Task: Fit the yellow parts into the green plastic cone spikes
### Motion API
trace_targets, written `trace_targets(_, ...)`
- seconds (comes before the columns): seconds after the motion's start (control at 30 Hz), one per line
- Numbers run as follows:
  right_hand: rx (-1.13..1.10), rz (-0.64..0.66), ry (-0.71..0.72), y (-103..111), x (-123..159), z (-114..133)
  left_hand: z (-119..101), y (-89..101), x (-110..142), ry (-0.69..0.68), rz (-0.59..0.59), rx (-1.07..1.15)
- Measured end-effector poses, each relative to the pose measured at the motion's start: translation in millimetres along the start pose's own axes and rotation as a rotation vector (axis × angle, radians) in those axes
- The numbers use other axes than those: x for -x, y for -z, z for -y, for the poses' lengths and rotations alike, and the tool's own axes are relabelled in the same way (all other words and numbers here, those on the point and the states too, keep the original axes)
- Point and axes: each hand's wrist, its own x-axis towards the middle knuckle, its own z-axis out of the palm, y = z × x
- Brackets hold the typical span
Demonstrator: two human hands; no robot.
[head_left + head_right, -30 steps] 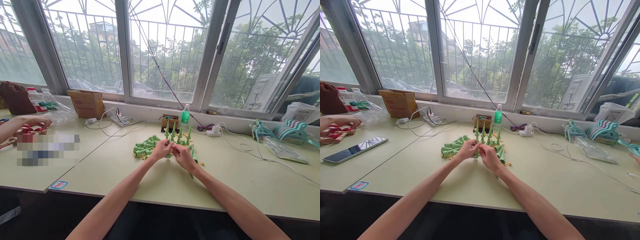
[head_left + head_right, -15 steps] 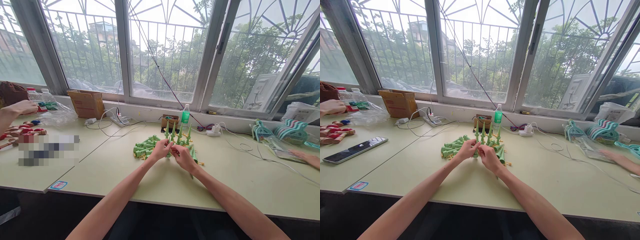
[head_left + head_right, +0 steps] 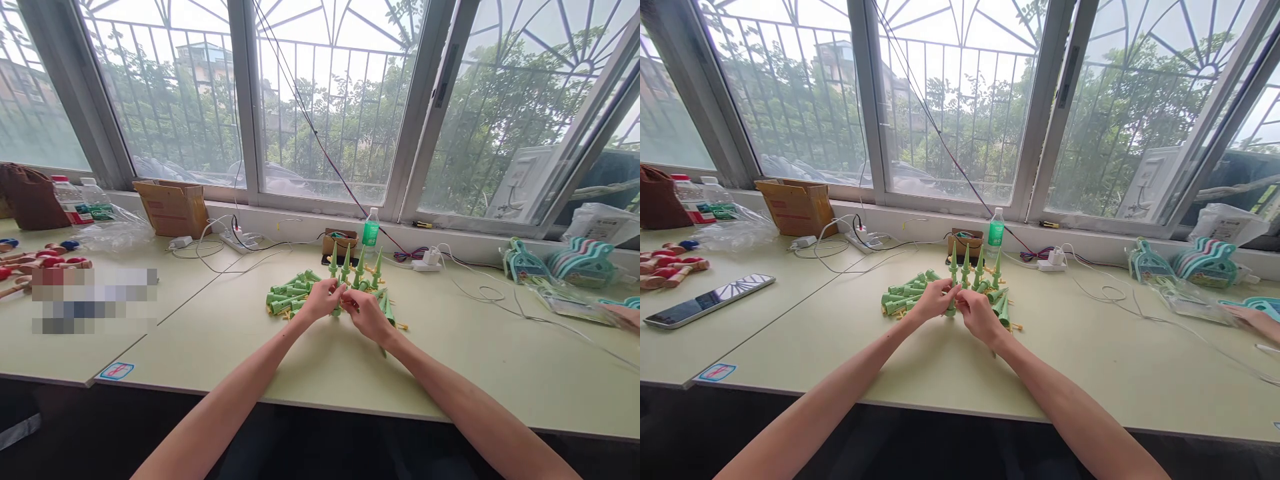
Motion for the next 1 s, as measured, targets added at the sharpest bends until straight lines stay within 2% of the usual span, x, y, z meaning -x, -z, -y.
trace_targets(0.47,-0.010,-0.012,-0.008,1.3,-0.5,2.8,3.9,-1.9,-0.4,-0.035,0.011,0.011)
trace_targets(1.0,0.035,-0.035,-0.034,3.0,-2.0,1.7,-1.1,2.8,-3.1,0.028,-0.026,0.074)
